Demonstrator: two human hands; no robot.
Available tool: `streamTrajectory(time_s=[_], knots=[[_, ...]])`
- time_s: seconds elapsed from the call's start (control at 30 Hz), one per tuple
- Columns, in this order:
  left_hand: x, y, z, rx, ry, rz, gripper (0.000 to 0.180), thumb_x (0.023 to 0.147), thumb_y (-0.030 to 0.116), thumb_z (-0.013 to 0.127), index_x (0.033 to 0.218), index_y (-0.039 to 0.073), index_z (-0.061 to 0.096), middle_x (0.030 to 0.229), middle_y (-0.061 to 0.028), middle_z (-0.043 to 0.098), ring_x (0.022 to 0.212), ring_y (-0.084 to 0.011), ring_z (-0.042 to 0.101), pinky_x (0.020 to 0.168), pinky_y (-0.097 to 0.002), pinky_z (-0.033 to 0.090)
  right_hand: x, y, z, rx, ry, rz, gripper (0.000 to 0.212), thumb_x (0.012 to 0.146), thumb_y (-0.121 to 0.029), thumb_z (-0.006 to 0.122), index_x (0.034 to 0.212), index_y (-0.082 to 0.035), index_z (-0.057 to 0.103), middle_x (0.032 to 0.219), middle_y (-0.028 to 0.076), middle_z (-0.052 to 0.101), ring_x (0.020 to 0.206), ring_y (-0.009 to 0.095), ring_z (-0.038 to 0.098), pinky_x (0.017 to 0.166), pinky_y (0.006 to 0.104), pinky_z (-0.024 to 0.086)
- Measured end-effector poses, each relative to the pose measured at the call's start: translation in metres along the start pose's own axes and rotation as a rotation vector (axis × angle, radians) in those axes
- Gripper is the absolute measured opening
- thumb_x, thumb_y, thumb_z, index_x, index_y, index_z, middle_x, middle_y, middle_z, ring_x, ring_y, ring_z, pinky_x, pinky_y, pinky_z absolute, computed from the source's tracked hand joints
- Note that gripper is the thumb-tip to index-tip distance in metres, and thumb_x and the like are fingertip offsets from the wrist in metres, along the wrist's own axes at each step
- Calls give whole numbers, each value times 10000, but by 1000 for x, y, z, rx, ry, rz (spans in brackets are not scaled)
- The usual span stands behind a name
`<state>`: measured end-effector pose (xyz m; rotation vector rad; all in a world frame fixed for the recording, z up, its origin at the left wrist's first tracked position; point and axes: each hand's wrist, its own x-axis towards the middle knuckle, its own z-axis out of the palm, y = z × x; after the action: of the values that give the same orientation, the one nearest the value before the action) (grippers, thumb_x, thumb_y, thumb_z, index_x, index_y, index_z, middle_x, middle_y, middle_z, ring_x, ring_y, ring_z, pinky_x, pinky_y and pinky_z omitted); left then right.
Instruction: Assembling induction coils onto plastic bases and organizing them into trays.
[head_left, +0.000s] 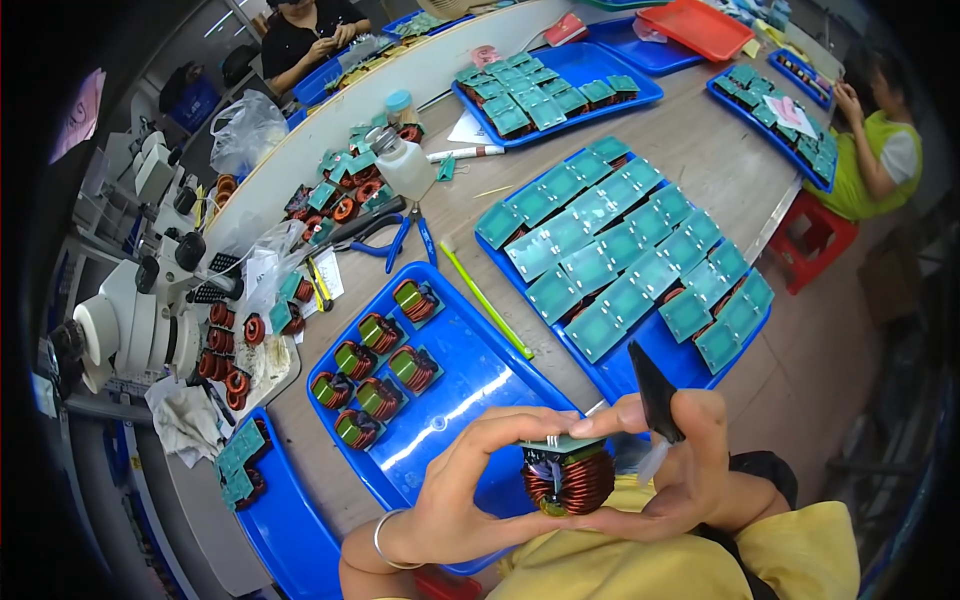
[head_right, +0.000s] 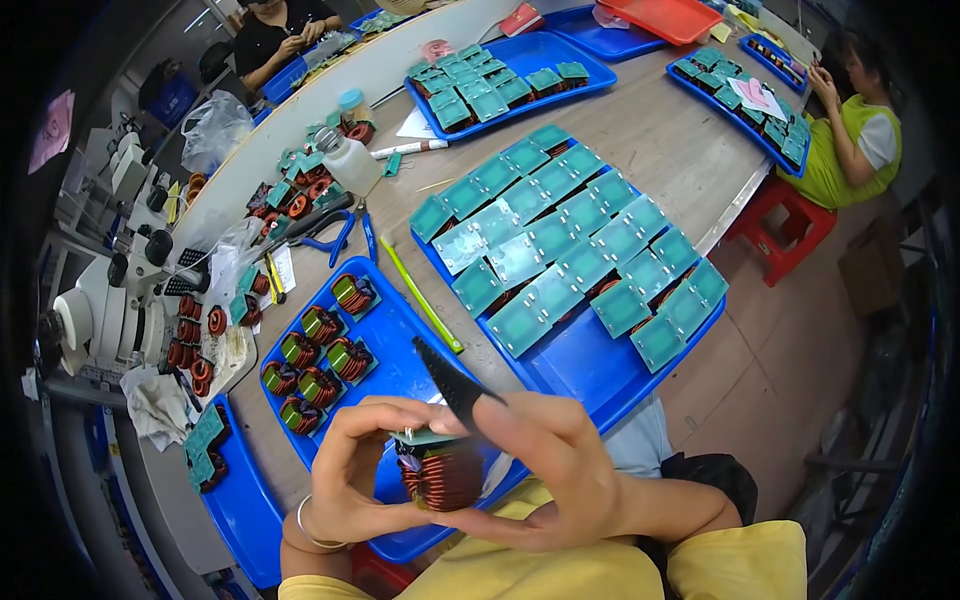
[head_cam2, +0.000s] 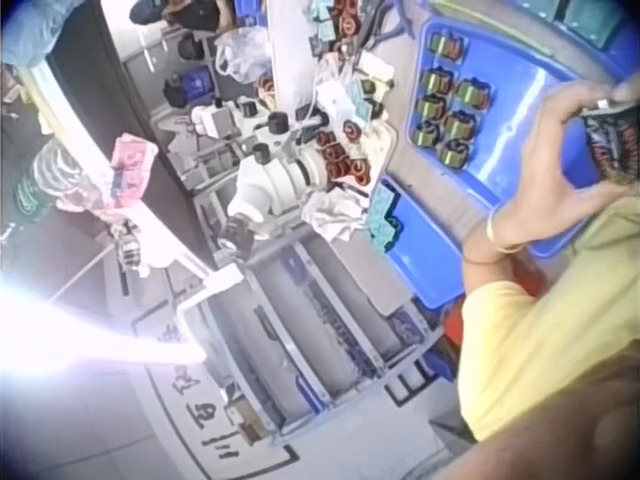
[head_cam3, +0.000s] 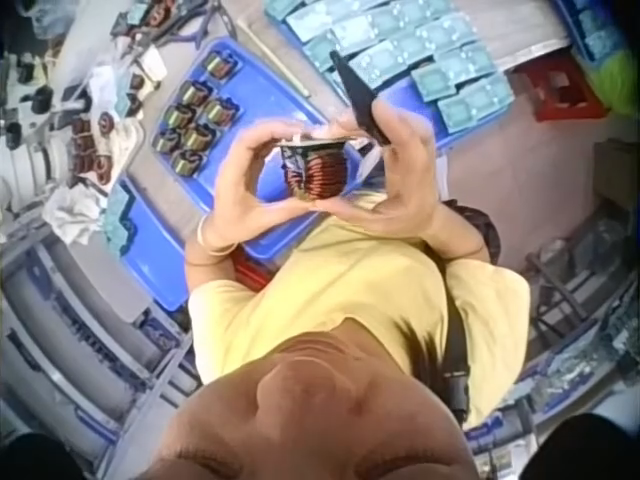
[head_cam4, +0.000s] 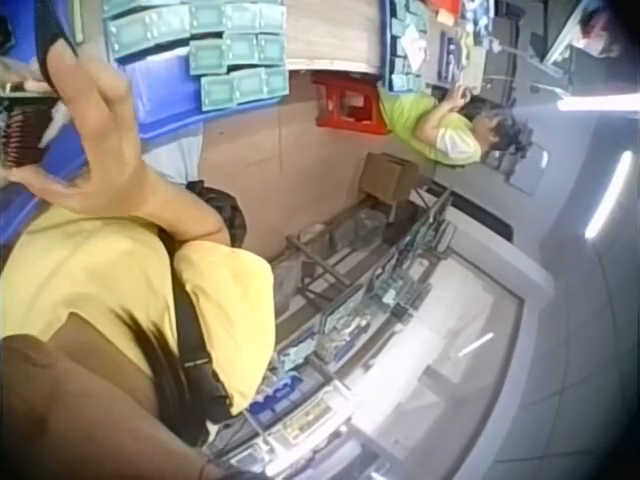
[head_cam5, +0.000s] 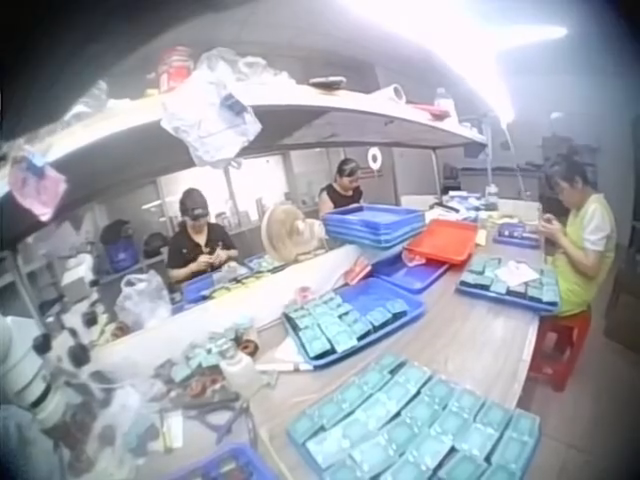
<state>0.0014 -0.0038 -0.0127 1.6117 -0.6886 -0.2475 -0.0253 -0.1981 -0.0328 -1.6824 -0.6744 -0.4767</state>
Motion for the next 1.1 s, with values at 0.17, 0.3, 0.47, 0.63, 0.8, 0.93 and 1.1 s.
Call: streamTrajectory(time_s=[0.17,0.3,0.47,0.63,0.8,0.93,1.1], knots=[[4,-4,-2,141,-6,107,660,612,98,806,1156,14,442,1124,-162,535,998,-269,551,864,-350,442,1,5,8,-6,121,-110,727,604,-96,807,1196,77,424,1064,157,468,921,273,533,752,309,470],[-3,-9,2,206,80,106,704,598,107,811,1177,1,425,1083,-152,528,972,-247,545,848,-331,437,9,5,5,-2,40,-95,731,632,-92,784,1229,82,399,1116,183,470,926,277,532,764,306,465],[1,-10,7,-43,105,-41,739,605,105,790,1218,-22,399,1061,-135,487,975,-201,521,848,-294,431,19,4,-2,51,3,24,821,636,-117,782,1287,83,325,1152,192,479,1015,269,510,856,317,420],[4,-8,-1,9,20,-4,680,628,86,776,1194,-34,420,1122,-151,474,1020,-229,494,887,-313,407,11,15,-7,151,-33,77,880,631,-135,789,1314,77,277,1193,189,453,1089,284,470,902,337,392],[5,-11,-1,-112,62,58,657,624,63,786,1171,-21,432,1125,-160,498,1055,-254,493,914,-354,387,8,16,-2,182,-103,166,881,627,-121,788,1321,64,278,1201,184,455,1087,277,474,911,345,388],[6,-8,-3,-54,50,86,662,605,54,801,1157,-5,441,1111,-158,530,1065,-258,495,912,-367,382,4,17,-1,220,-80,211,871,623,-95,786,1324,49,289,1199,176,469,1076,262,488,905,348,396],[6,-5,-5,-31,36,77,657,608,43,798,1159,3,444,1118,-153,535,1059,-255,501,904,-352,384,3,20,-1,245,-33,176,866,615,-77,788,1318,51,300,1184,171,479,1047,253,514,877,333,419]])
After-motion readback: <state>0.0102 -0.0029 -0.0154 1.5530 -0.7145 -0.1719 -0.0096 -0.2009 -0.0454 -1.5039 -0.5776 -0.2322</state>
